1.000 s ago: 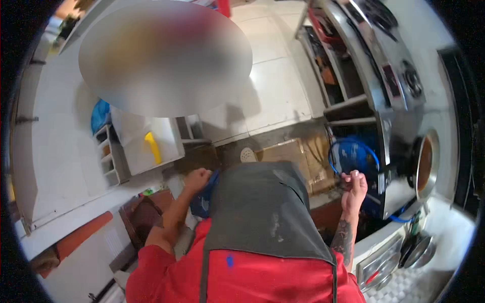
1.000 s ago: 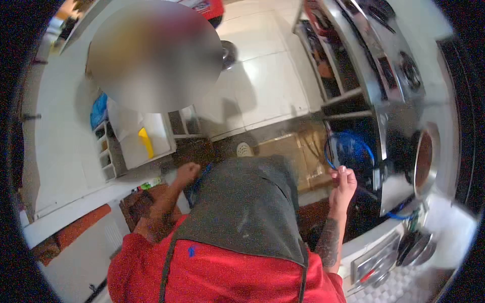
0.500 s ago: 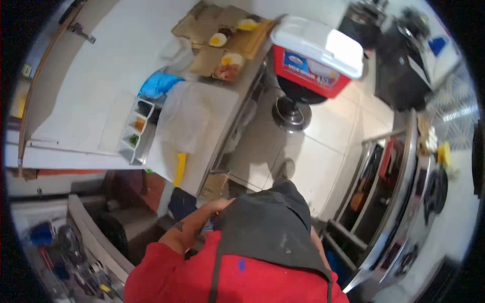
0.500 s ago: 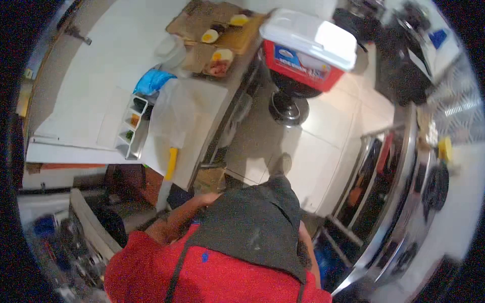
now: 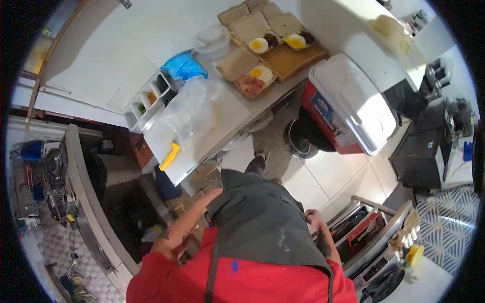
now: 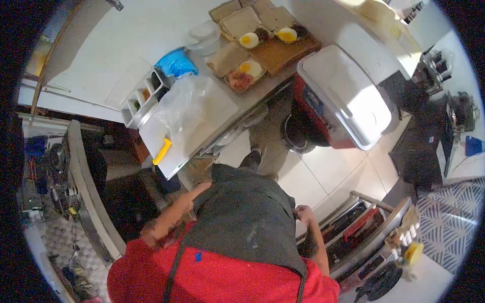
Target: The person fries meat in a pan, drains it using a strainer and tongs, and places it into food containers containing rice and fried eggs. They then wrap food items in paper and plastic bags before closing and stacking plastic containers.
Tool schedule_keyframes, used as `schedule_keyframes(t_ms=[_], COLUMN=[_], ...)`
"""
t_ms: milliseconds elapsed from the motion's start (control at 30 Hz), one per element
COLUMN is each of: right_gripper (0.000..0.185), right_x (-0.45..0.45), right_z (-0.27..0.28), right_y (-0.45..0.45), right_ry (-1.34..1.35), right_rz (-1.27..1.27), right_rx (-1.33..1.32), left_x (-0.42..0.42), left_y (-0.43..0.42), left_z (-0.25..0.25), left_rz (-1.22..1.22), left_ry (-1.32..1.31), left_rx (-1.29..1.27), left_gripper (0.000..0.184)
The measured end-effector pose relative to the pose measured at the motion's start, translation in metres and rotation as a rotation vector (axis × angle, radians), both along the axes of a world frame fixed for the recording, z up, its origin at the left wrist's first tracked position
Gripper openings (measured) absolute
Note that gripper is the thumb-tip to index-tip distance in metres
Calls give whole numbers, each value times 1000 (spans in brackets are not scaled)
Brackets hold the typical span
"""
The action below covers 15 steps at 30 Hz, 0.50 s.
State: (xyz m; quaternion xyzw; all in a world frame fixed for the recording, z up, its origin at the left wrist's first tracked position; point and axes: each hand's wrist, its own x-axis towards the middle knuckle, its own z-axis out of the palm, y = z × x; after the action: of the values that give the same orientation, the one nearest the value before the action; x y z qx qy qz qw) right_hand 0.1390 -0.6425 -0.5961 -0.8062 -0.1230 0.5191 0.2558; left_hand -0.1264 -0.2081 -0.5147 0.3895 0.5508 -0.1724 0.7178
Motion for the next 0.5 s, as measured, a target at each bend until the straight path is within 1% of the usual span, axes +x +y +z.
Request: schedule_keyframes(t_ms=[33, 67, 100, 133, 167, 200, 233, 300, 333, 367, 433, 467, 500], right_gripper=[37, 29, 27, 28, 31, 61, 70, 67, 61, 55, 46, 45, 44], right_x=[18, 42, 54, 68, 80, 86, 97, 111, 118, 123, 128, 131, 137], right_z=[11, 33, 15, -8, -28, 24, -22, 16, 13, 1, 24, 29, 30], right_y=[14, 36, 27, 20, 27, 62, 45, 74, 78, 73, 80, 86, 90], right_ry=[-70, -88, -124, -148, -161, -74, -178, -154, -91, -23, -24, -27, -27], right_rz=[83, 208, 184, 182, 186, 58, 95, -118, -272, -430, -400, -388, -375], right_rx=[-96, -226, -118, -2, 124, -110, -2, 38, 109, 177, 125, 107, 90], left_x=[5, 16, 16, 22, 49, 76, 99, 116, 119, 118, 111, 92, 83], left_y=[5, 15, 19, 22, 35, 48, 71, 139, 177, 219, 295, 343, 368], left_z=[-16, -31, -42, -38, 10, 61, 97, 110, 123, 120, 131, 110, 116], left_rz=[-188, -369, -528, -672, -807, -614, -425, -206, -92, 45, 180, 228, 188], left_ry=[-42, -85, -166, -222, -308, -235, -175, -170, -217, -181, 26, 242, 313], left_rx=[184, 373, 573, 802, 1051, 1025, 1000, 1387, 1460, 1630, 1860, 1767, 1737], left_gripper=[45, 43, 40, 38, 35, 26, 18, 19, 15, 14, 17, 20, 22])
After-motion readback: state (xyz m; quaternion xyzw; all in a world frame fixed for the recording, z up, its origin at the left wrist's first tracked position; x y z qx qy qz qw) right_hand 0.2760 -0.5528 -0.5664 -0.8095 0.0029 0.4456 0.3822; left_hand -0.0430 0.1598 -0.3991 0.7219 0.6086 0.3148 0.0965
